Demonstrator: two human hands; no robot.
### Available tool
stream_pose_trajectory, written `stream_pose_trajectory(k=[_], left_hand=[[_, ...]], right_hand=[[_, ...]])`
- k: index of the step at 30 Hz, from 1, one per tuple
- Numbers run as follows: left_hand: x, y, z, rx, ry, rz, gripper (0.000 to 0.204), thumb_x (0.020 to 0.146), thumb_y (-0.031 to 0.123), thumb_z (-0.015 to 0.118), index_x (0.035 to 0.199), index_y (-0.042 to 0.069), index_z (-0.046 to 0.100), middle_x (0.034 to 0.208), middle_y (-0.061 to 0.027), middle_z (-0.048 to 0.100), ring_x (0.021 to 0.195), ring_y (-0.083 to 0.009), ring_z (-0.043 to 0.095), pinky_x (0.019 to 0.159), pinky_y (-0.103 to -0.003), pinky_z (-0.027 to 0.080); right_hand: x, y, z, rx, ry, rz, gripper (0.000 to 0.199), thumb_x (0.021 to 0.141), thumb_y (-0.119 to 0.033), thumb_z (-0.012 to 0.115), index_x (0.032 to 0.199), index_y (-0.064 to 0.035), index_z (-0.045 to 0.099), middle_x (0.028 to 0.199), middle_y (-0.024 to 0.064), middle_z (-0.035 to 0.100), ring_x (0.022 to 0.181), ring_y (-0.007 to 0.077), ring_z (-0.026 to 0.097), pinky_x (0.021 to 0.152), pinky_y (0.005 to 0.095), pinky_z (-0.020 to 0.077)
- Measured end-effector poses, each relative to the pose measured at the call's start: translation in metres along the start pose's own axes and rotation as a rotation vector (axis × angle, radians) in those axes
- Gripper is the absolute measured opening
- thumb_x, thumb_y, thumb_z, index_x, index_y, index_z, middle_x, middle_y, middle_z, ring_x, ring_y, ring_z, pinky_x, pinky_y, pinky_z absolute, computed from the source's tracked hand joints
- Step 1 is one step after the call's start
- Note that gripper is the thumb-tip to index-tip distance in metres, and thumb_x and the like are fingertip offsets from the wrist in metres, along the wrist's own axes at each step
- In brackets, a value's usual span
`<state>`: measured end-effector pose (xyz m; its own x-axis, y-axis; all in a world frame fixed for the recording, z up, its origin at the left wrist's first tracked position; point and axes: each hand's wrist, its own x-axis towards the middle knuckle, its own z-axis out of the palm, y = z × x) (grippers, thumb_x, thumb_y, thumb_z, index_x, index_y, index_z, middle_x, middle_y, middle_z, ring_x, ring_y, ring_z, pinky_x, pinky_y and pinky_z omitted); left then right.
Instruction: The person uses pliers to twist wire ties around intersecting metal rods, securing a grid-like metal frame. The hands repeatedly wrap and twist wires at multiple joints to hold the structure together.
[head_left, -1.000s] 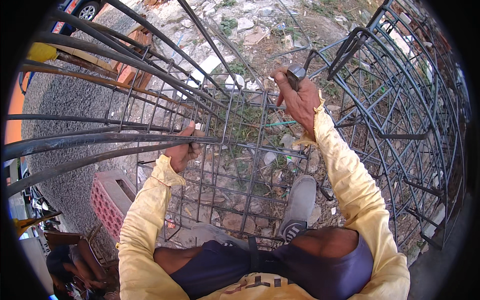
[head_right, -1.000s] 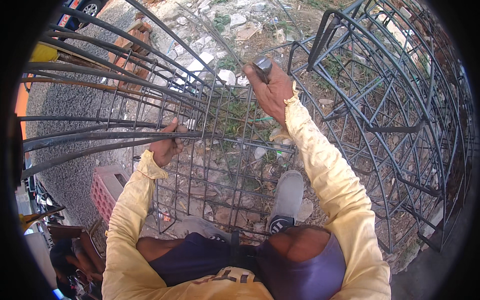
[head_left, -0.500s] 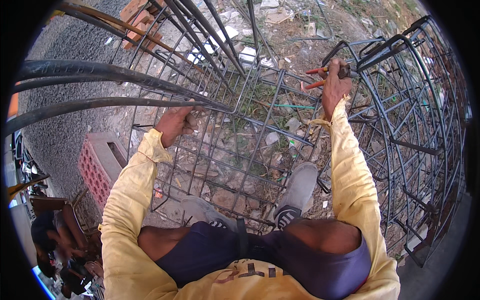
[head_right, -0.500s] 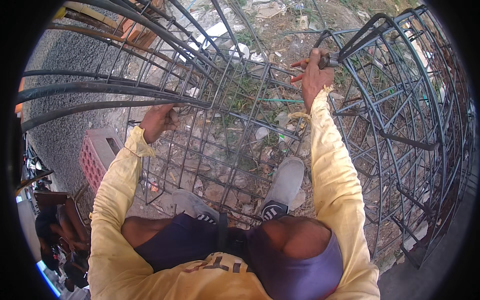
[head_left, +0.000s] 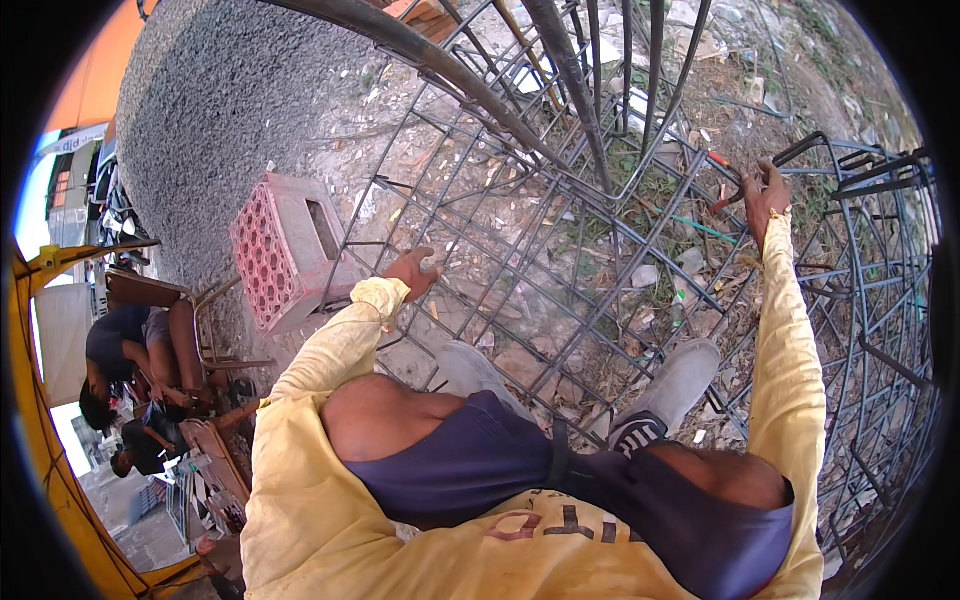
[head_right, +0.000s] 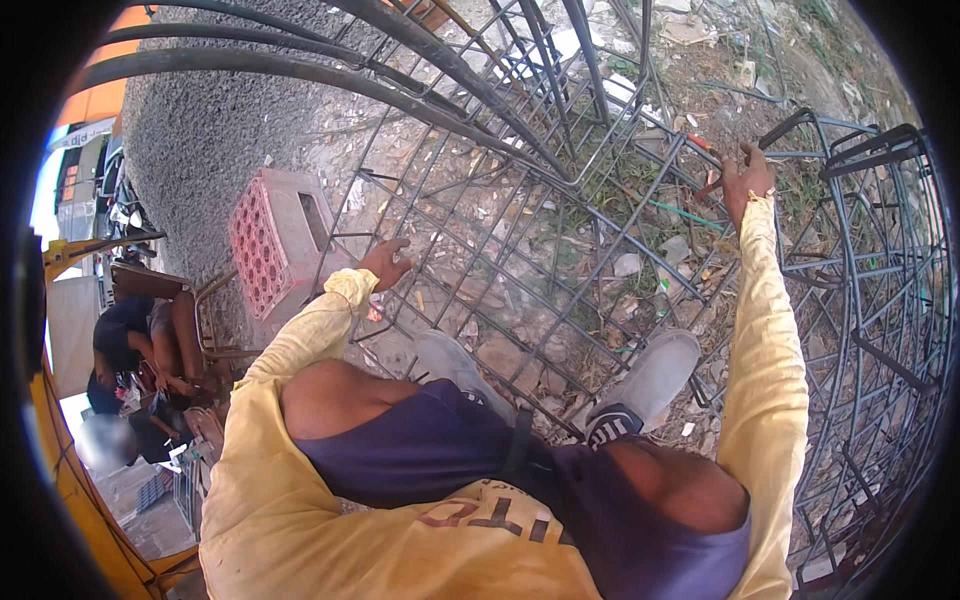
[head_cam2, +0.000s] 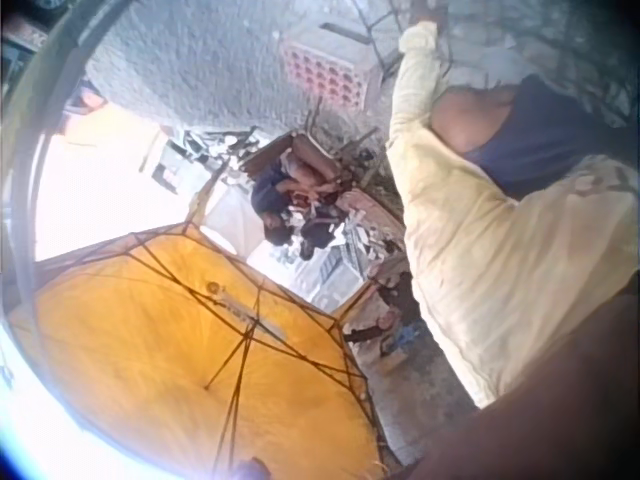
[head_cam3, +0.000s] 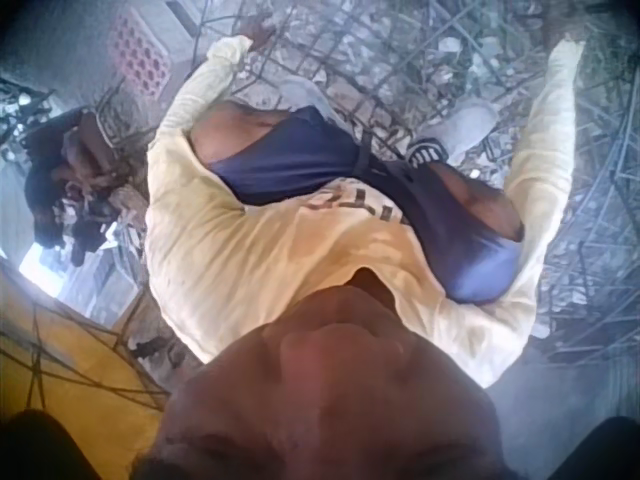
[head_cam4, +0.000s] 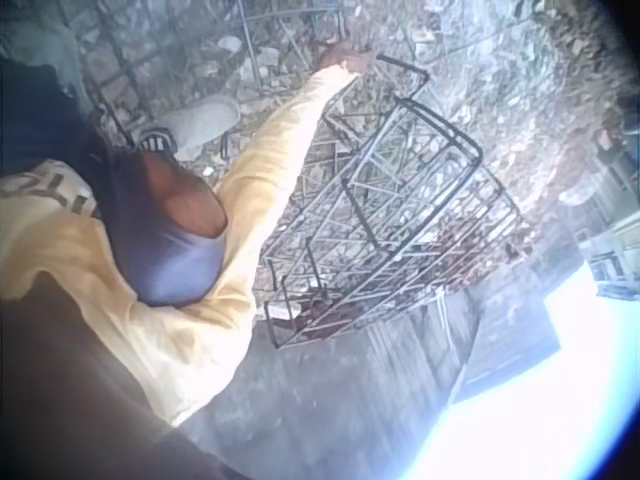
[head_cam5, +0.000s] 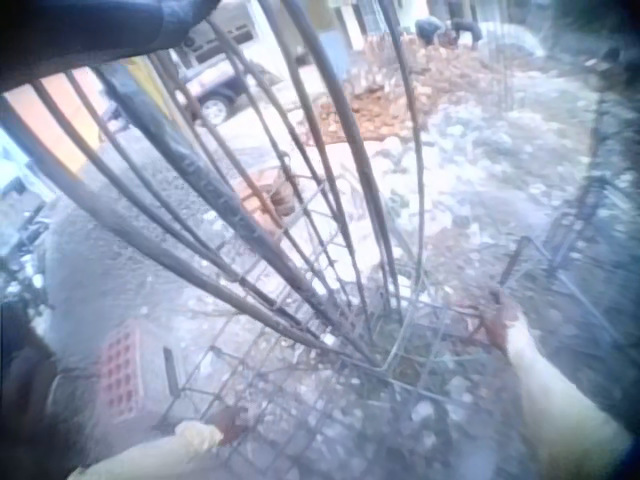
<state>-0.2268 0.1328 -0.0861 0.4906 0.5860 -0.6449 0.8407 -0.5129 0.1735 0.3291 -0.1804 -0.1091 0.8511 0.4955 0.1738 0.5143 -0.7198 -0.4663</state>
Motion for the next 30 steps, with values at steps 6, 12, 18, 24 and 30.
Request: stream_pose_trajectory(k=[6,12,18,24,30], left_hand=[[0.02,-0.014,0.052,0.171,0.007,0.027,0.067,0.092,0.032,0.059,0.149,0.006,0.033,0.146,-0.0275,0.042,0.136,-0.0433,0.039,0.115,-0.046,0.031],[0.039,-0.011,0.051,0.293,-0.231,-0.117,0.055,0.096,0.032,0.05,0.148,0.017,0.039,0.132,-0.0174,0.059,0.123,-0.0403,0.053,0.108,-0.047,0.039],[-0.004,-0.034,0.034,-0.201,-0.094,0.176,0.041,0.099,0.036,0.047,0.126,0.009,0.063,0.127,-0.02,0.062,0.117,-0.0383,0.059,0.099,-0.043,0.045],[-0.072,0.103,-0.051,-0.256,-0.15,0.409,0.038,0.1,0.036,0.051,0.121,0.008,0.066,0.119,-0.0195,0.066,0.11,-0.0369,0.062,0.094,-0.04,0.047],[-0.057,0.192,-0.095,-0.296,-0.307,0.601,0.035,0.1,0.032,0.055,0.116,0.002,0.066,0.095,-0.0116,0.068,0.089,-0.0171,0.06,0.083,-0.035,0.048]], right_hand=[[-0.055,-0.086,-0.022,0.661,-0.267,0.142,0.029,0.095,-0.02,0.063,0.113,0.0019,0.063,0.089,0.0049,0.068,0.078,0.011,0.06,0.072,0.0269,0.0486],[-0.118,-0.126,-0.01,0.573,-0.644,-0.106,0.021,0.091,-0.017,0.062,0.103,0.0001,0.063,0.087,0.0129,0.066,0.082,0.0227,0.064,0.076,0.0347,0.0497],[-0.157,-0.153,0.003,0.588,-0.88,-0.223,0.025,0.091,-0.019,0.064,0.107,0.0008,0.063,0.086,0.0131,0.064,0.079,0.0216,0.061,0.075,0.0346,0.0497],[-0.165,-0.229,-0.029,0.663,-0.902,-0.528,0.059,0.09,-0.039,0.066,0.135,-0.0044,0.049,0.132,0.0231,0.054,0.119,0.0339,0.056,0.101,0.0446,0.0455],[-0.144,-0.244,-0.059,0.712,-1.126,-0.221,0.043,0.096,-0.03,0.06,0.131,-0.0044,0.055,0.086,0.0145,0.067,0.087,0.0239,0.065,0.081,0.0373,0.0504]])
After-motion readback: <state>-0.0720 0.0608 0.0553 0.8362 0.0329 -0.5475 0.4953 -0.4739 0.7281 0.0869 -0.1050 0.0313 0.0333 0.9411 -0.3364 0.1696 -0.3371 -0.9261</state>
